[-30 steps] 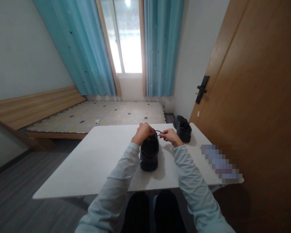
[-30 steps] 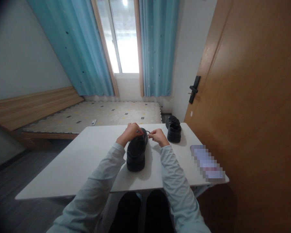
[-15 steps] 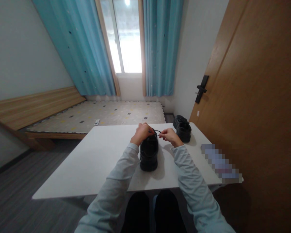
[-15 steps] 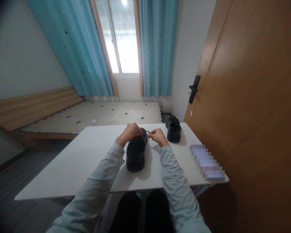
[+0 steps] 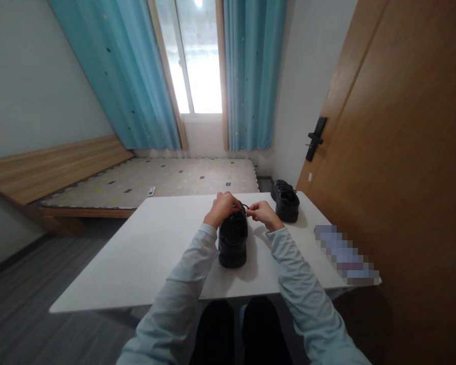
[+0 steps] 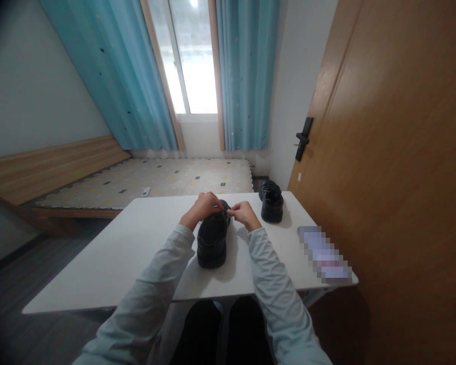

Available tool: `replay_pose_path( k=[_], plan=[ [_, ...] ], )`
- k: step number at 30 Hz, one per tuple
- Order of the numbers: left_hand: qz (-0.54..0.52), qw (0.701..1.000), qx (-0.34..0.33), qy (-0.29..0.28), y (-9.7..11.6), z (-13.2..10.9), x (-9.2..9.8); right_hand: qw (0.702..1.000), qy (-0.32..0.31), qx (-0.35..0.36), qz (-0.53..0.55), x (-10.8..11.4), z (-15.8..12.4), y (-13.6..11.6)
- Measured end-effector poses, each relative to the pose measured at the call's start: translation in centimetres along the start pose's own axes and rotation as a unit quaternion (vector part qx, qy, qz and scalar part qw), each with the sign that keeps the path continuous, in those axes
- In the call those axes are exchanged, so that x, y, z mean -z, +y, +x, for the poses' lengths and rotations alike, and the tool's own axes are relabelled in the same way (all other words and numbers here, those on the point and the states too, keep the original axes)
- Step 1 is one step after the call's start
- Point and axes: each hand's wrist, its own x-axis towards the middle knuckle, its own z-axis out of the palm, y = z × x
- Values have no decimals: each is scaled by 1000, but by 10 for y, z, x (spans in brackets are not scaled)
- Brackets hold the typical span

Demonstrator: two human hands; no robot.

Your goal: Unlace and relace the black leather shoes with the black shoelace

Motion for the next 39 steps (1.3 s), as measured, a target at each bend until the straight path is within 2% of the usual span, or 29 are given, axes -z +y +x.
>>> replay_pose_path(
  k=[14, 20, 25, 27, 30, 34, 39],
  plan=[
    [-34, 999, -28, 10, 2, 3, -1, 998, 22, -60, 27, -6, -5, -6],
    [-27, 999, -17, -26, 4, 4, -1, 999, -29, -27, -31, -4, -4, -4],
    [52, 997, -3, -65, 12, 2, 4, 998, -61, -4, -10, -2, -1, 2],
    [88, 994, 1, -67, 18, -1, 7, 999, -49, -6, -2, -3, 1, 3],
    [118, 990, 14, -69, 24, -6, 12, 1000, 5, 18, 4, -6, 2, 2],
    [123, 990, 24, -59, 26, -10, 18, 996, 44, 34, 64, -11, 0, -3],
    [88, 996, 33, -3, 14, -12, 28, 978, -9, 31, 208, -5, -7, -8]
  ],
)
